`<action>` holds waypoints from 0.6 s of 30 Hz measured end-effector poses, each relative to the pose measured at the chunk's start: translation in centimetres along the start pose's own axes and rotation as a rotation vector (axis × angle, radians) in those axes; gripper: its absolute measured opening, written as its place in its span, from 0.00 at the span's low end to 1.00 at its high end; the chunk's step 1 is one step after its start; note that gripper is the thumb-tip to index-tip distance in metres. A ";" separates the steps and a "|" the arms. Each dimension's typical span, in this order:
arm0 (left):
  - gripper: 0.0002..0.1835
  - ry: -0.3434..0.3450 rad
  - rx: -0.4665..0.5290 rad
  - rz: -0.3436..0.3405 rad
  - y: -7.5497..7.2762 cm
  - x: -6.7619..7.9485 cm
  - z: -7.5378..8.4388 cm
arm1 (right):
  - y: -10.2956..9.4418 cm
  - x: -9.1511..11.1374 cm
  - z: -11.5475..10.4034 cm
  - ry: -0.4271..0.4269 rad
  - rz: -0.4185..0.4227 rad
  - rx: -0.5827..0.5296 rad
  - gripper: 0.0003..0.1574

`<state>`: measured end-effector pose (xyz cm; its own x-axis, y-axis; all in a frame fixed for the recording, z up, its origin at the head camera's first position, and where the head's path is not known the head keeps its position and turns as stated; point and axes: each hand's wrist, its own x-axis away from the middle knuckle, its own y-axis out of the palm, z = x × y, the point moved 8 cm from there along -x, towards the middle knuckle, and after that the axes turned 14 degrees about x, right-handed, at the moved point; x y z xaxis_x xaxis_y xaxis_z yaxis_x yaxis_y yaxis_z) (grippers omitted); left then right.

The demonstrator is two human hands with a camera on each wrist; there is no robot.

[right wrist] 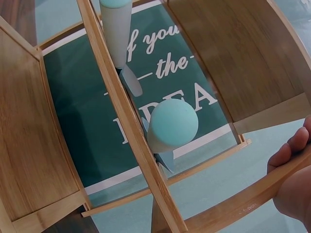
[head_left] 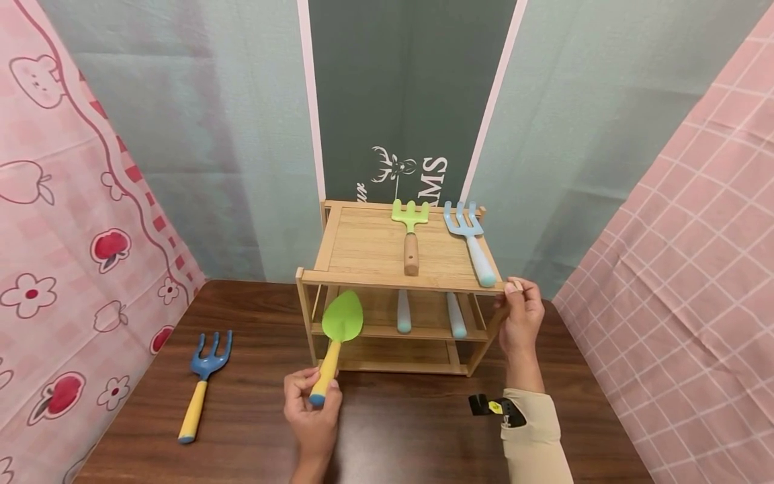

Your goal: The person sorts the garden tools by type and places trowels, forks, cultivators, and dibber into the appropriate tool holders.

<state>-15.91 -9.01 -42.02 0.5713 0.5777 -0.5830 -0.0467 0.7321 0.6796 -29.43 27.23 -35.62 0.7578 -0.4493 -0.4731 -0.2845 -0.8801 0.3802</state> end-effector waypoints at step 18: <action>0.11 -0.079 -0.135 0.119 -0.6 -0.7 -3.5 | 0.0 0.0 0.0 -0.003 -0.009 0.003 0.03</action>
<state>-19.17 -8.59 -43.52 0.6175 0.6365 -0.4621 -0.2236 0.7053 0.6727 -29.43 27.21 -35.56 0.7585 -0.4417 -0.4790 -0.2794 -0.8846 0.3733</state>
